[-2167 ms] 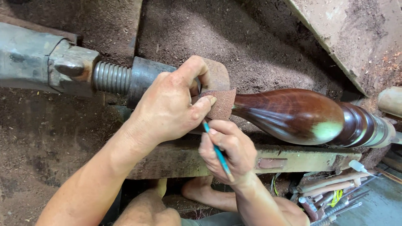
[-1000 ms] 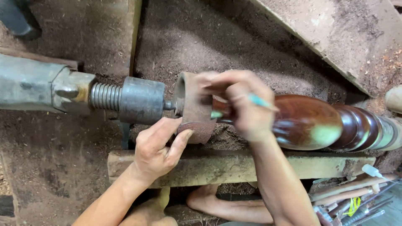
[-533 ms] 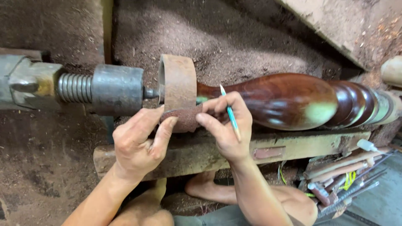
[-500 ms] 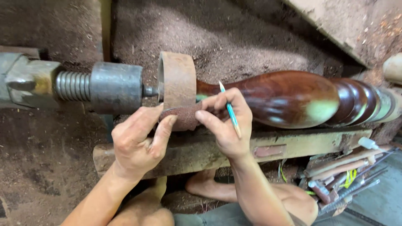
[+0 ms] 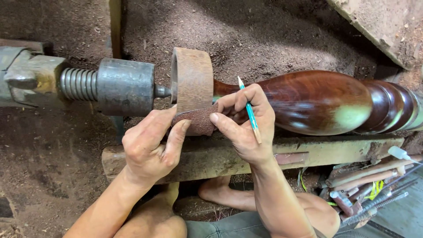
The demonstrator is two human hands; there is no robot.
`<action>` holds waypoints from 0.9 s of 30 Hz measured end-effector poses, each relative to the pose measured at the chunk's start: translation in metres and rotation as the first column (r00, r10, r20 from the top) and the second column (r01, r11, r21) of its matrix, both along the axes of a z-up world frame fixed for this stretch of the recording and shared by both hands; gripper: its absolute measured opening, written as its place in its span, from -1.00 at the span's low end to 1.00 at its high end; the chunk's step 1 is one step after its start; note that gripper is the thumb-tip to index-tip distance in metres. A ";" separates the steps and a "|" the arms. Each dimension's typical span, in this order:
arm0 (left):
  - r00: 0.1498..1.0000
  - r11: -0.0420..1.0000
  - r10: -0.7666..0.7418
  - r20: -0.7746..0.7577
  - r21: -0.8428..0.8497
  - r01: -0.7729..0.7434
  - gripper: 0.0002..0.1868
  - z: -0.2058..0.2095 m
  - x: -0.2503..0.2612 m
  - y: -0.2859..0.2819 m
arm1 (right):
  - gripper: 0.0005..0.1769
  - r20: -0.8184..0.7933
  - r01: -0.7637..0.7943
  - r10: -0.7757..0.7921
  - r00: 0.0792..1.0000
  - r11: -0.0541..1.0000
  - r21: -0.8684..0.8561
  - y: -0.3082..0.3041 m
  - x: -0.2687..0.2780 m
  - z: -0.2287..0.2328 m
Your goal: Sanding a wood block and measuring it with a pencil on a lathe.
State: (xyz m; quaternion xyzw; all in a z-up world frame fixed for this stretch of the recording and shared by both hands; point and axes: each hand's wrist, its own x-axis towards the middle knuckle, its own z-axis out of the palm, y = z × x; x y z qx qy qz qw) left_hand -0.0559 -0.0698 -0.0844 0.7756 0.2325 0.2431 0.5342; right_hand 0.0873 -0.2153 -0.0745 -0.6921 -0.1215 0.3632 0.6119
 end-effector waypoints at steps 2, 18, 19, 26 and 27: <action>1.000 1.000 0.001 0.001 -0.013 -0.001 -0.76 0.002 0.000 0.002 | -0.52 0.003 0.002 -0.002 1.000 1.000 -0.004 -0.001 0.000 -0.001; 0.997 0.992 -0.012 0.076 -0.121 0.021 -0.81 -0.003 -0.001 0.005 | -0.88 0.579 -0.275 0.362 0.731 0.932 -0.235 0.014 0.033 0.070; 0.996 0.992 -0.013 0.086 -0.120 0.023 -0.80 -0.003 -0.001 0.005 | -0.85 0.617 -0.324 0.420 0.665 0.907 -0.268 0.011 0.037 0.073; 0.997 0.992 -0.006 0.072 -0.127 0.015 -0.78 -0.001 0.000 0.005 | -0.85 0.395 -0.431 0.504 0.768 0.863 -0.264 0.046 0.031 0.069; 0.998 0.992 -0.007 0.069 -0.127 0.016 -0.78 -0.001 0.000 0.005 | -0.81 0.396 -0.471 0.544 0.740 0.839 -0.272 0.048 0.033 0.067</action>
